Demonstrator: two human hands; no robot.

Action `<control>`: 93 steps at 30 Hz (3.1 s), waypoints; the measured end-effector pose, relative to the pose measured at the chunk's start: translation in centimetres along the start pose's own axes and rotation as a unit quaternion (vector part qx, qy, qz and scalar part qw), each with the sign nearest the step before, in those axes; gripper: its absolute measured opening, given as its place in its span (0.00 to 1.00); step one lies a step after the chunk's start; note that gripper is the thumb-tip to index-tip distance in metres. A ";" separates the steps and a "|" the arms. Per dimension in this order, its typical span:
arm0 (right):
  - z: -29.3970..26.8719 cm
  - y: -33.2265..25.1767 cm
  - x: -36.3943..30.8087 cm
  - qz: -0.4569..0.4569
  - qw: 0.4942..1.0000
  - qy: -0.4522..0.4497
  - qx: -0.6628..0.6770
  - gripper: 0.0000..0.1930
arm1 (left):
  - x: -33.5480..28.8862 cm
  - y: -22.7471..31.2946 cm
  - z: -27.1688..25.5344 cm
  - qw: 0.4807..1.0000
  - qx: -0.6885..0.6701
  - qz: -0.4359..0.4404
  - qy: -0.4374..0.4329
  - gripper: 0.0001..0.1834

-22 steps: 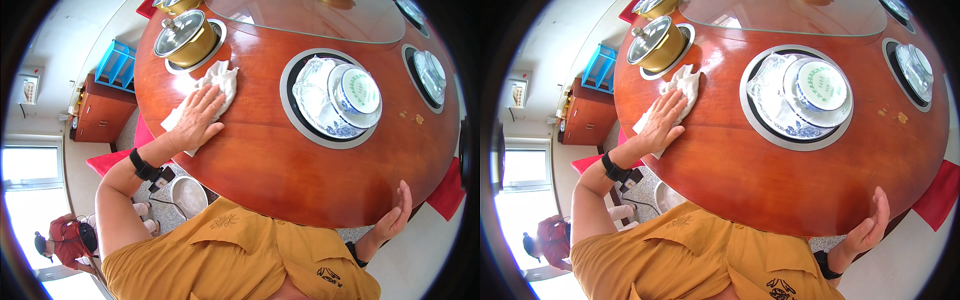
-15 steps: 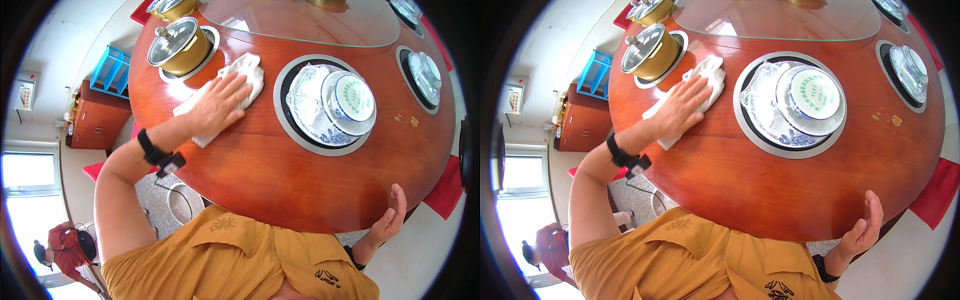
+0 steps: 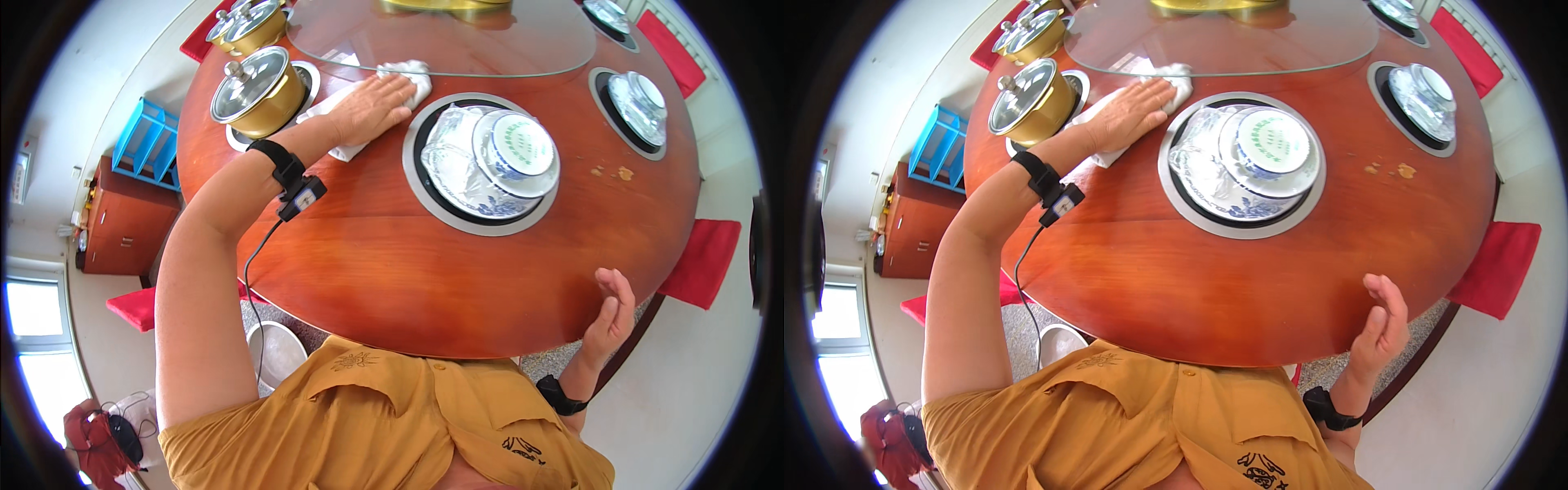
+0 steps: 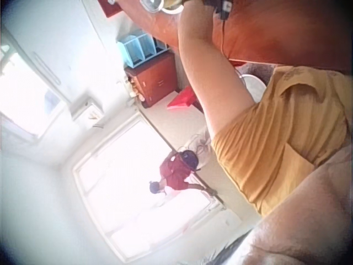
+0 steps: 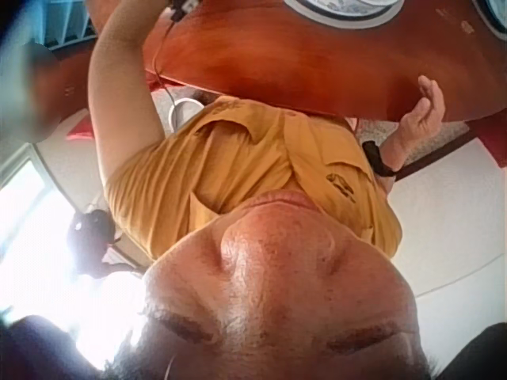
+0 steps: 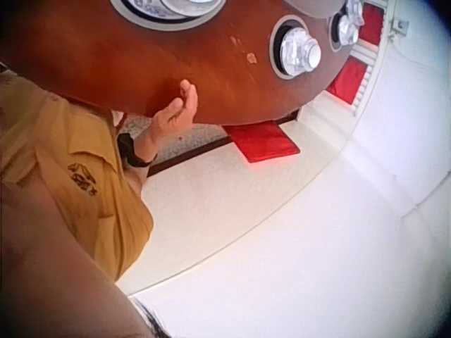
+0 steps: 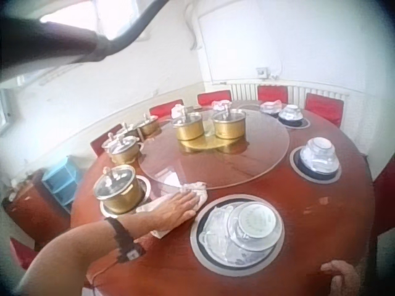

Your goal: The person wipes the surface of a large wooden dining table with a white cloth, cleaning around several pots and plates.

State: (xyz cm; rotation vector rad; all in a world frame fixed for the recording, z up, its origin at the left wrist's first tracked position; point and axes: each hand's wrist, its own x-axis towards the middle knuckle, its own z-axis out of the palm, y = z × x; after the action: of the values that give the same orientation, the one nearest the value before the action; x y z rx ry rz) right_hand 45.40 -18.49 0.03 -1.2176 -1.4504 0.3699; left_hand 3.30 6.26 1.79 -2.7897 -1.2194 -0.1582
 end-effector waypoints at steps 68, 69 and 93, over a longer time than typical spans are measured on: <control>1.8 -2.1 0.8 -0.070 0.959 -0.136 -0.238 0.12 | -17.3 2.6 -3.4 0.974 -0.027 -0.224 -0.030 0.27; 1.6 -2.0 0.8 -0.079 0.951 -0.149 -0.258 0.12 | -18.7 2.1 -3.5 0.969 -0.030 -0.244 -0.023 0.27; 1.1 -1.2 1.1 -0.007 0.961 -0.155 -0.228 0.14 | -25.0 -23.4 -0.3 0.904 0.171 -0.352 -0.173 0.25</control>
State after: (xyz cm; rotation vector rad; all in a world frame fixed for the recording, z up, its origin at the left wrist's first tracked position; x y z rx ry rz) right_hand 44.14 -17.60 1.23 -1.5658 -1.8827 0.2274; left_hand -30.79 3.91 -0.21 -2.0171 -2.0541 0.4789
